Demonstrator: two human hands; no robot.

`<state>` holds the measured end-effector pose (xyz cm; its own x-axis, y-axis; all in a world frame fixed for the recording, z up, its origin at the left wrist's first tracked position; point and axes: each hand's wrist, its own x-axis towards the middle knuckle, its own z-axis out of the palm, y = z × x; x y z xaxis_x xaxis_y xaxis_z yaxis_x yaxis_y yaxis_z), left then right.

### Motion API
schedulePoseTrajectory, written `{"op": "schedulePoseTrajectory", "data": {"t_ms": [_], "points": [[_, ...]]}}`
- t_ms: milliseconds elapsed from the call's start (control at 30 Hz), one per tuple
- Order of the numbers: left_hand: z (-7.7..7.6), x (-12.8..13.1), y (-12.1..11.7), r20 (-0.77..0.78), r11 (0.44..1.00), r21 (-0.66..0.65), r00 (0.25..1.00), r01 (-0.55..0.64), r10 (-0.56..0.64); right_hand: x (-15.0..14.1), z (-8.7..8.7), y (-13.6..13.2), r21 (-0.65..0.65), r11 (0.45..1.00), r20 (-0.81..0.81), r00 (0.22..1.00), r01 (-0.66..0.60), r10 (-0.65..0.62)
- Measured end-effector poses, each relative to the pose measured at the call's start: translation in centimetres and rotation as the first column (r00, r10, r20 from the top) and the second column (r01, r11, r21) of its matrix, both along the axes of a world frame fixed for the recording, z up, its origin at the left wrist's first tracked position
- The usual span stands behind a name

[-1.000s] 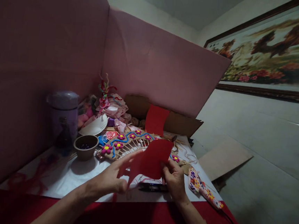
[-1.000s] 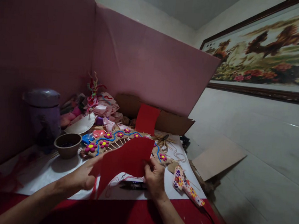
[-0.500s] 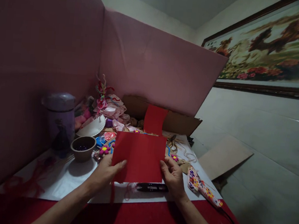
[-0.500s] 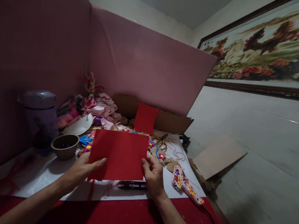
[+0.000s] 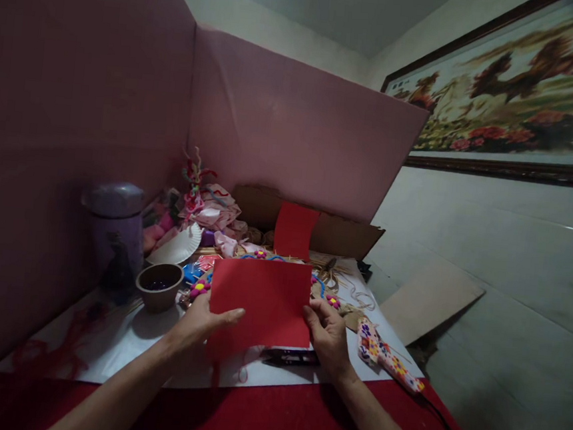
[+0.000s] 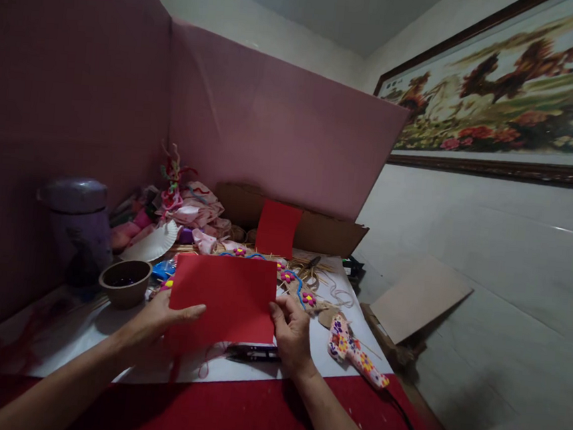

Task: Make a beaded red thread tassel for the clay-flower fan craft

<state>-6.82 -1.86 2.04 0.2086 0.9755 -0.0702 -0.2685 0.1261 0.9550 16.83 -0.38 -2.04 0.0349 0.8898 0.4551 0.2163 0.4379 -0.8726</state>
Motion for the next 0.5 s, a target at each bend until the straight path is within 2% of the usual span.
{"op": "schedulePoseTrajectory", "data": {"t_ms": [67, 200, 267, 333, 400, 500], "points": [[0.0, 0.0, 0.0, 0.002, 0.995, -0.02, 0.996, -0.093, 0.093, 0.1, 0.2, 0.2, 0.006, 1.0, -0.006, 1.0, 0.005, -0.005], [0.7, -0.5, 0.3, 0.048, 0.973, -0.034, 0.972, -0.227, 0.229, 1.1, 1.1, 0.4, 0.026, 0.986, -0.039, 0.986, 0.162, -0.161], [1.2, -0.9, 0.4, 0.078, 0.96, -0.03, 0.957, -0.279, 0.281, 2.0, 1.5, -0.1, 0.037, 0.983, 0.092, 0.979, 0.177, -0.18], [1.7, -1.1, 0.4, 0.096, 0.943, -0.035, 0.938, -0.331, 0.333, 2.7, 1.9, -1.0, 0.063, 0.991, 0.331, 0.935, 0.115, -0.13], [2.1, -1.2, 0.3, 0.121, 0.932, -0.034, 0.924, -0.362, 0.363, 3.2, 2.1, -2.1, 0.089, 0.996, 0.555, 0.829, 0.028, -0.073], [2.6, -1.2, 0.1, 0.164, 0.922, -0.017, 0.908, -0.388, 0.385, 3.7, 2.3, -3.4, 0.13, 0.992, 0.709, 0.7, -0.003, -0.091]]}}
